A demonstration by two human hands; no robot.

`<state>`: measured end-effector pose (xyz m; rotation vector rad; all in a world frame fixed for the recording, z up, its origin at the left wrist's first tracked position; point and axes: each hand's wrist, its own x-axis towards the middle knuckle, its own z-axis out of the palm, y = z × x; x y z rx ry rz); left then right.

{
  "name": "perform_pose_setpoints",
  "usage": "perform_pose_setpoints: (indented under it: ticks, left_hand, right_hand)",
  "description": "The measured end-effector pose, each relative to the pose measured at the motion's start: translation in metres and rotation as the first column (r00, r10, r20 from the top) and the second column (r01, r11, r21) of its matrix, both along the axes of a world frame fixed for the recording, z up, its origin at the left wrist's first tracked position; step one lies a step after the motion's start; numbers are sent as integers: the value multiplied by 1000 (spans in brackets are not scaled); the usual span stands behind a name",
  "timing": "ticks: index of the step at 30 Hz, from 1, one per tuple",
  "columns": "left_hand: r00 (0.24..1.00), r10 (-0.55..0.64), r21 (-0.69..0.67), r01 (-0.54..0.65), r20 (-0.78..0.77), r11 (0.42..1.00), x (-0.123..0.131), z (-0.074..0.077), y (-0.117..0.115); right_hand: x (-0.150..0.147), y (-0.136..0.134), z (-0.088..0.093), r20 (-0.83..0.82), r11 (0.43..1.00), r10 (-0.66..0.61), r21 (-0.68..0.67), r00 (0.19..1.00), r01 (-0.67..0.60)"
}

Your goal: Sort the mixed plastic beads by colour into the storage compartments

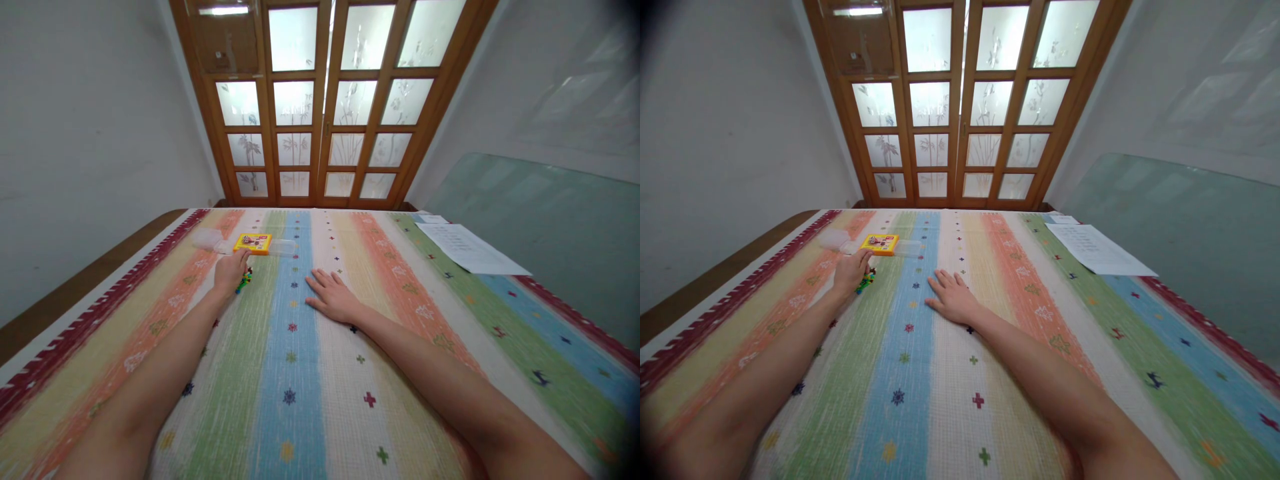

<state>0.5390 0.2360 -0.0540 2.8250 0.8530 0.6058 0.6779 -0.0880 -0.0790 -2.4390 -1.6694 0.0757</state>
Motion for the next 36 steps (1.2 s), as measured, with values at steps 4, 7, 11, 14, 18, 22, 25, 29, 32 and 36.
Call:
perform_pose_setpoints:
  ticks: [4,7,11,14,18,22,25,29,32,36]
  left_hand:
    - [999,-25,-28,26,48,999,-1,3,0]
    - [995,-68,-15,69,73,997,-1,7,-7]
    - [945,-318,-13,320,77,947,0,6,-37]
    - [867,-496,-1,497,-37,868,1,-1,-64]
    - [904,-385,60,402,-185,914,-3,-15,-84]
    - [946,-274,95,293,-173,951,-8,-20,-83]
    - [935,-315,88,332,-164,939,-8,-19,-85]
    - [833,-512,0,524,-210,852,-3,-21,-98]
    - [764,-608,-51,613,-218,789,-1,-28,-105]
    - [740,-636,-65,640,-217,766,1,-34,-103]
  right_hand:
    - [-1,0,1,-4,1000,-3,5,1000,3]
    - [-1,-1,1,-2,1000,1,13,1000,-1]
    - [1,0,-1,-3,999,-19,38,1000,19]
    - [2,2,-2,0,998,-40,53,999,40]
    - [3,2,-4,-3,999,-35,38,999,35]
    - [3,2,-5,-2,999,-33,42,999,33]
    - [2,2,-6,2,998,-32,51,999,32]
    - [1,2,-5,4,998,-36,56,999,35]
    - [0,0,-3,8,998,-37,45,999,36]
    - [-2,-3,1,3,1000,-11,8,1000,11]
